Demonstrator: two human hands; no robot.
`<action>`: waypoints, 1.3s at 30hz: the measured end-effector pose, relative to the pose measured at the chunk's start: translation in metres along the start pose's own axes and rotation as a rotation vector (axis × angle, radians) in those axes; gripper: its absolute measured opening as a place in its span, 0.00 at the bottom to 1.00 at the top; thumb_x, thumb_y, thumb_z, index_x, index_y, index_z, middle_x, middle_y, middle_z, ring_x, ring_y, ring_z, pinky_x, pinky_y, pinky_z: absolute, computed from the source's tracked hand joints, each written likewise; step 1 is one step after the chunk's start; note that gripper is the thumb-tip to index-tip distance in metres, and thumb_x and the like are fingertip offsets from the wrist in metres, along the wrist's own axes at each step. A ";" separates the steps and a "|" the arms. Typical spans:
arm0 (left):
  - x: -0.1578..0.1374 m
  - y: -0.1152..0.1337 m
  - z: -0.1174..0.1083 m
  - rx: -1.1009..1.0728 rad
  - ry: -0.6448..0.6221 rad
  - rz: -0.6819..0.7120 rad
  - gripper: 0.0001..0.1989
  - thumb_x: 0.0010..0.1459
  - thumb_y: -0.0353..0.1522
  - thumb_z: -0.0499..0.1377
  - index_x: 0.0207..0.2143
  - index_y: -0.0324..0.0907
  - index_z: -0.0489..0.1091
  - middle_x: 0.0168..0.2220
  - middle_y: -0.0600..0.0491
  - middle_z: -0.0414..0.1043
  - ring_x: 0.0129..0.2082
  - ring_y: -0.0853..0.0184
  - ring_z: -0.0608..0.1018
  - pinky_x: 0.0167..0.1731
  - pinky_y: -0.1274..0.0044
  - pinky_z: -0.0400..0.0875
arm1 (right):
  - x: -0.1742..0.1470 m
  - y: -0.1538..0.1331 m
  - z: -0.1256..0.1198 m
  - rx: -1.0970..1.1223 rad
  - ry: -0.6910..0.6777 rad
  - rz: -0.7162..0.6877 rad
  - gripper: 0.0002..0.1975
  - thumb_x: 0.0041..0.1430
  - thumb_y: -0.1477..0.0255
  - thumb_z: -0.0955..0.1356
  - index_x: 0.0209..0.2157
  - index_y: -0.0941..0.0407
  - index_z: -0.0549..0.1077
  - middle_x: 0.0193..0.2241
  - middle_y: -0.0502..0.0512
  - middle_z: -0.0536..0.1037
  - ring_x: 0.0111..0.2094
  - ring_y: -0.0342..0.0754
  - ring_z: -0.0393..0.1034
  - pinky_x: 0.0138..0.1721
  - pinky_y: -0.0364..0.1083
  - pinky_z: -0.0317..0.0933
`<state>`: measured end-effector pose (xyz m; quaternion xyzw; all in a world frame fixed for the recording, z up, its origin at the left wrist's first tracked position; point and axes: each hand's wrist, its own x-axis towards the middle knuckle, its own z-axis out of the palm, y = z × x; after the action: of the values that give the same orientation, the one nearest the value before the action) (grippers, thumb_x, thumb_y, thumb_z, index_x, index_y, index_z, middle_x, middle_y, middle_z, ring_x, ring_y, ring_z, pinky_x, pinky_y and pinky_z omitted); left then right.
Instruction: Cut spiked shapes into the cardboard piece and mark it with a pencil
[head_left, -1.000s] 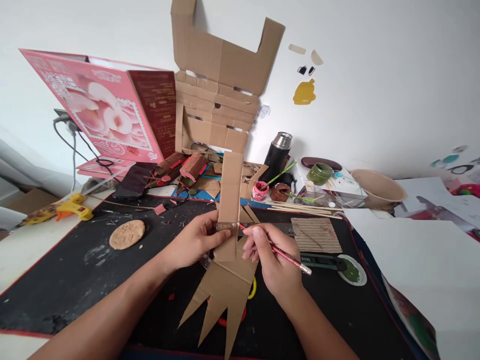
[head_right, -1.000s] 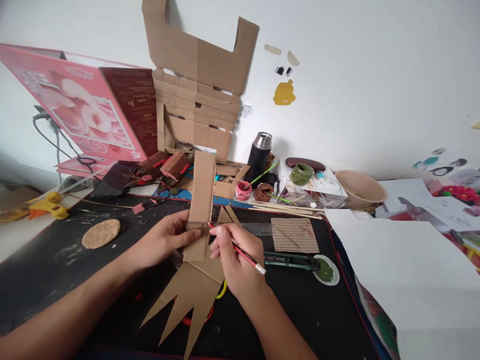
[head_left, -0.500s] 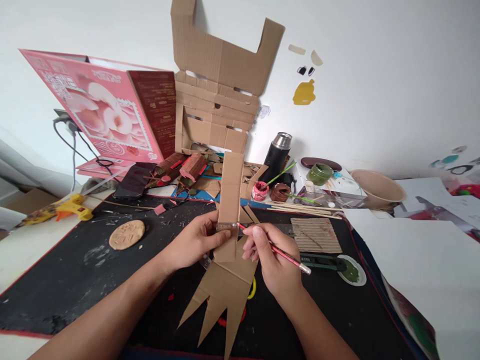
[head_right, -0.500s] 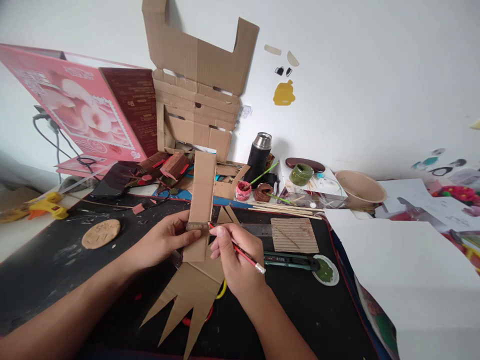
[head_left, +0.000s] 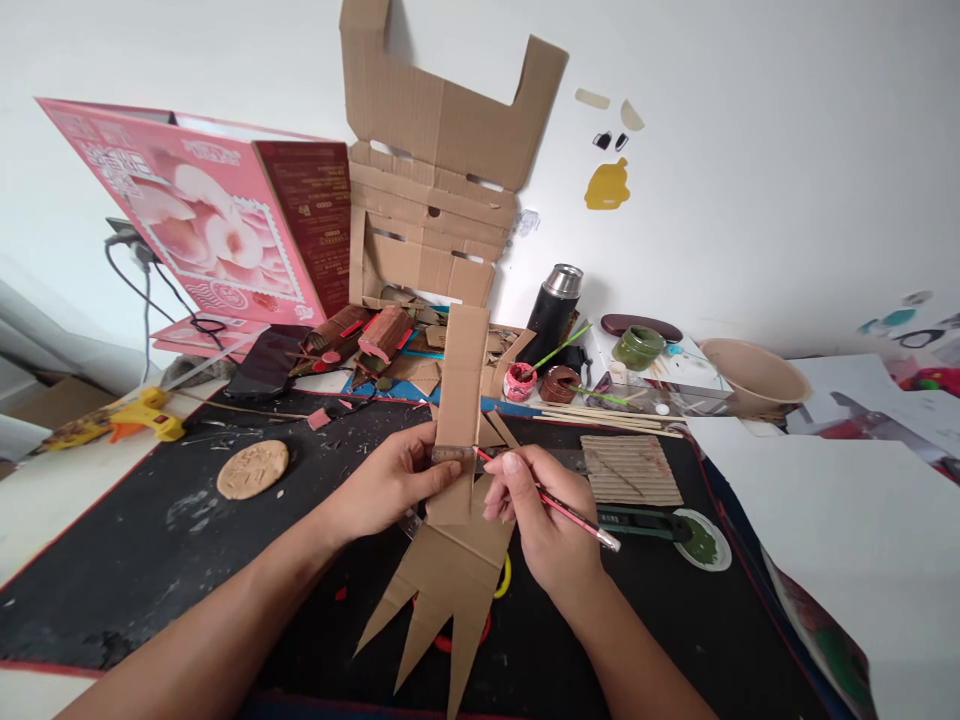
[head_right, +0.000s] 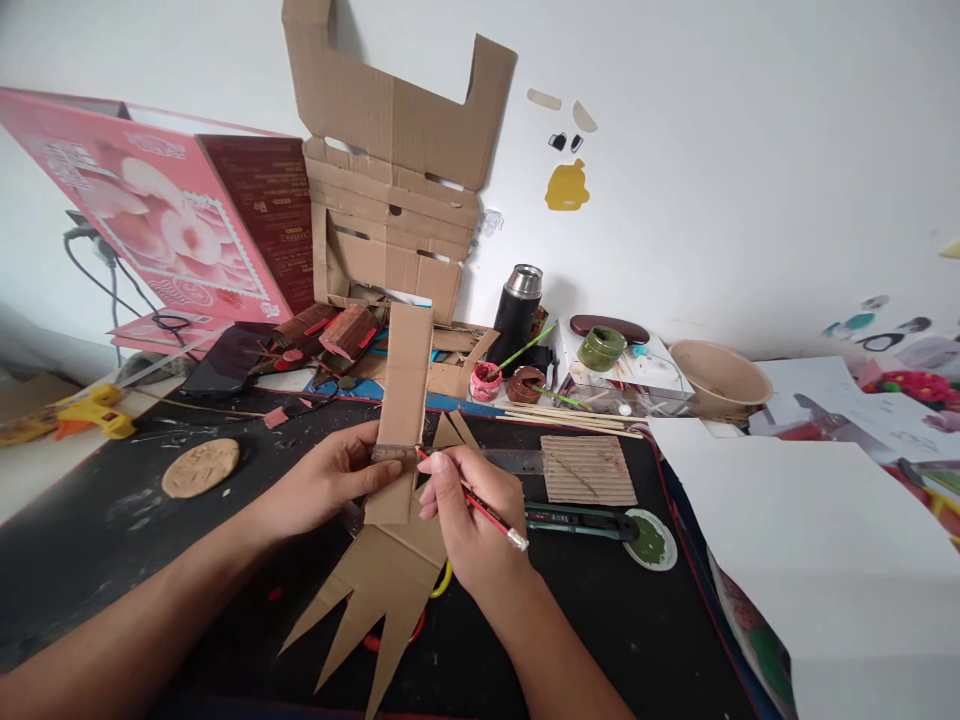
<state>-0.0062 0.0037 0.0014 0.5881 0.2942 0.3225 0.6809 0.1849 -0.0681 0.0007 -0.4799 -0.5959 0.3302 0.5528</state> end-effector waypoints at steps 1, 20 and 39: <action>0.000 0.000 0.000 -0.003 0.002 -0.006 0.17 0.62 0.41 0.69 0.49 0.41 0.76 0.47 0.46 0.84 0.43 0.58 0.83 0.44 0.71 0.76 | 0.000 0.000 0.000 0.002 0.004 -0.003 0.18 0.78 0.61 0.64 0.38 0.55 0.79 0.23 0.50 0.79 0.22 0.45 0.77 0.24 0.42 0.69; 0.000 0.000 0.000 0.014 0.005 -0.011 0.19 0.62 0.42 0.70 0.48 0.41 0.76 0.45 0.46 0.85 0.42 0.58 0.84 0.41 0.72 0.76 | 0.000 -0.001 0.000 0.000 0.012 -0.009 0.18 0.78 0.61 0.64 0.38 0.55 0.80 0.23 0.50 0.78 0.22 0.45 0.77 0.24 0.42 0.68; -0.001 0.002 0.002 0.007 -0.019 0.000 0.15 0.64 0.40 0.68 0.47 0.41 0.76 0.40 0.50 0.84 0.40 0.62 0.82 0.41 0.74 0.74 | 0.001 0.000 -0.001 -0.001 -0.012 -0.008 0.18 0.79 0.63 0.64 0.37 0.55 0.78 0.22 0.49 0.78 0.22 0.44 0.77 0.24 0.41 0.67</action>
<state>-0.0054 0.0023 0.0037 0.5938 0.2887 0.3158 0.6815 0.1856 -0.0671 0.0015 -0.4759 -0.6011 0.3308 0.5502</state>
